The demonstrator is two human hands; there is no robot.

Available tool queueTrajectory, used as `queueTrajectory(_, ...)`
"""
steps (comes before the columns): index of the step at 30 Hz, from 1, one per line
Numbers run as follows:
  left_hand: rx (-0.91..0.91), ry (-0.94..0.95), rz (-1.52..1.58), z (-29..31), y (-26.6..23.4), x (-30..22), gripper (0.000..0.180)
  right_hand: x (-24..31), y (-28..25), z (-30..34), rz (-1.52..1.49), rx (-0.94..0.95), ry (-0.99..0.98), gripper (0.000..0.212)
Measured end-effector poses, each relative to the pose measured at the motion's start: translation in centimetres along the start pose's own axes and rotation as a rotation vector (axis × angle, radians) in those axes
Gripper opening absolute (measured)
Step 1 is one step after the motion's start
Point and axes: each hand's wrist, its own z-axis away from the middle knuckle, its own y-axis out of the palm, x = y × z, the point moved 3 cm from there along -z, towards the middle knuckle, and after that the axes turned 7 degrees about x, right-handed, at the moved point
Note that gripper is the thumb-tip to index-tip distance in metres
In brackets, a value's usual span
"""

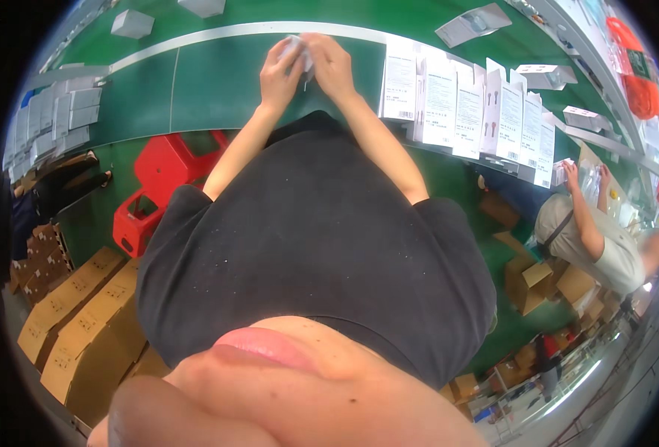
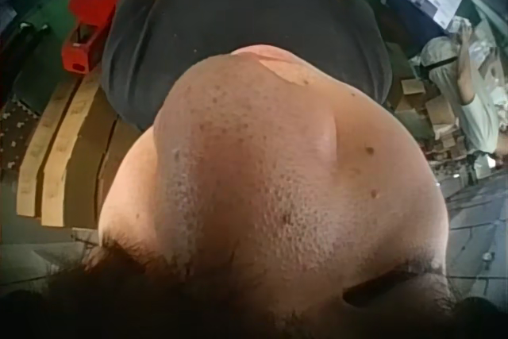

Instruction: The recorder is folding small white cardboard boxes and stacking them on a factory assembly line.

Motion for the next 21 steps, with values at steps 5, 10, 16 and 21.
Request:
queueTrajectory(5,0.004,-0.027,-0.012,0.4,0.8,0.9,0.055,0.1,1.9,0.3,0.665,0.169,-0.364,0.03)
queueTrajectory(10,0.097,-0.21,0.236,1.1,0.0,1.1,0.075,0.2,2.7,0.3,0.976,0.128,-0.413,0.036)
queueTrajectory(16,0.023,-0.248,0.203,1.9,1.0,2.1,0.089,-0.8,3.2,0.2,1.175,0.231,-0.44,0.044)
queueTrajectory(21,0.103,-0.242,0.235,1.9,1.3,3.6,0.088,-0.2,3.9,0.8,1.126,0.209,-0.36,0.051)
